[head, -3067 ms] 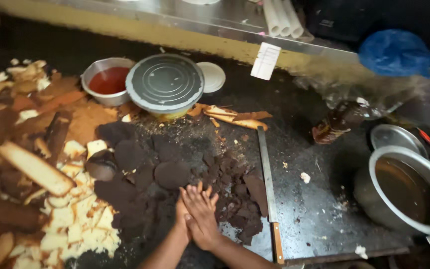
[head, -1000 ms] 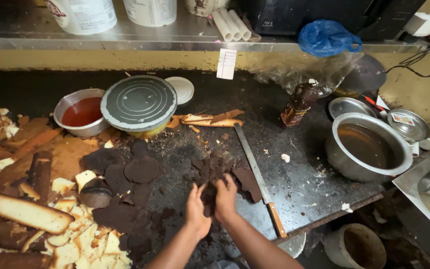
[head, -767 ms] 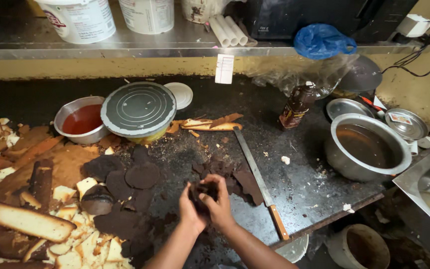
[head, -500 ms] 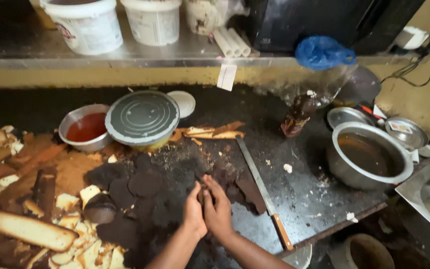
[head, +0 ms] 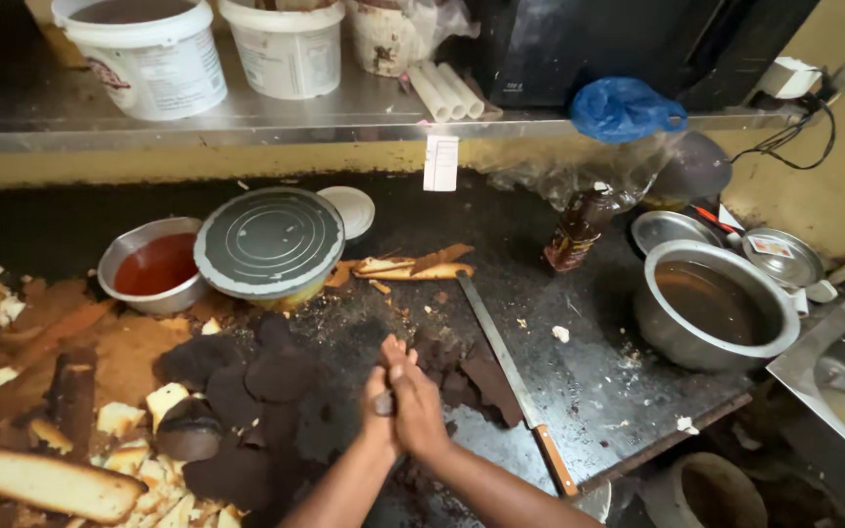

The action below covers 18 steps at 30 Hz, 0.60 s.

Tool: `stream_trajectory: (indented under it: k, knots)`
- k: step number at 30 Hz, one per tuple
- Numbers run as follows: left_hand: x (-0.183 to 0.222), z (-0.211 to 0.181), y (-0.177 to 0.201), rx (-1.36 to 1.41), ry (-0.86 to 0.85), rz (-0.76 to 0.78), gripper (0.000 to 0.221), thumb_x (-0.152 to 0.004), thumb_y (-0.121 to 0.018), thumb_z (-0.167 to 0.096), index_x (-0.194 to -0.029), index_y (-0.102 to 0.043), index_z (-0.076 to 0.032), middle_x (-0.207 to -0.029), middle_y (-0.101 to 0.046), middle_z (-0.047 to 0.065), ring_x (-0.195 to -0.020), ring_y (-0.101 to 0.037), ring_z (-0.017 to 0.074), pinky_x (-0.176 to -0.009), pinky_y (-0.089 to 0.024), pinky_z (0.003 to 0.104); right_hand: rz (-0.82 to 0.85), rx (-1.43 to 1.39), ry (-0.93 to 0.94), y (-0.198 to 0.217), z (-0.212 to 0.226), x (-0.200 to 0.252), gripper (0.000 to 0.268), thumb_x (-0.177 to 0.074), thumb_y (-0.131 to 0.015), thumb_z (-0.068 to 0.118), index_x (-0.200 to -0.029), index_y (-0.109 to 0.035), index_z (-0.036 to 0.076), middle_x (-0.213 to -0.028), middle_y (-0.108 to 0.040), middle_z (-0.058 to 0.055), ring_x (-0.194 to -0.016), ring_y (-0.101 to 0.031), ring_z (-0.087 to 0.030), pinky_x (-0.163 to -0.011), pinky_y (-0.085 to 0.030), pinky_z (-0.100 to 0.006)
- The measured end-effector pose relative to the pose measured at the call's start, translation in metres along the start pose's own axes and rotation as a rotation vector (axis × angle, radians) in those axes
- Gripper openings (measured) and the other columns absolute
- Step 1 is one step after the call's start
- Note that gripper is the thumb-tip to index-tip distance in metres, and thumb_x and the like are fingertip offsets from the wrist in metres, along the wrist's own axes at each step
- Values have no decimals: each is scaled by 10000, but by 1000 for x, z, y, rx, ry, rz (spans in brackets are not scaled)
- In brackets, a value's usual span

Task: The person crumbles pieces of dark, burnt bread by hand on a counter near a sink and various containers.

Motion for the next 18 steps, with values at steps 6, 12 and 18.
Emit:
stream_trajectory:
  k: [6, 12, 18]
  knots:
    - [31, -3, 6, -360, 32, -252, 534, -1020, -464, -476, -1358, -621, -94, -1393, -648, 38, -1247, -605, 210, -1053, -485, 401, -100, 43, 57, 12, 13, -9, 430, -1045, -464, 195, -1399, -614, 2, -1519, -550, -195, -1479, -442, -307, -1221, -265, -402]
    - [30, -2, -16, -49, 50, 47, 500, -1012, -369, -337, -1449, -559, -185, -1483, -581, 9, -1343, -560, 191, -1082, -424, 360, 5, 49, 87, 1, 21, 11, 379, -1012, -527, 139, -1341, -668, 14, -1496, -594, -196, -1461, -496, -327, -1207, -307, -426]
    - [49, -7, -4, -186, 88, -118, 553, -1063, -352, -401, -1470, -510, -61, -1502, -558, 96, -1341, -549, 241, -1123, -430, 397, -21, 230, 218, 2, 17, 14, 394, -971, -556, 84, -1341, -672, 19, -1490, -584, -206, -1442, -512, -333, -1225, -303, -438]
Point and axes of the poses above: each hand's wrist, its own x-axis away from the middle knuckle, its own y-axis out of the back of the hand, z = x × y, the point moved 8 cm from there along -x, towards the middle knuckle
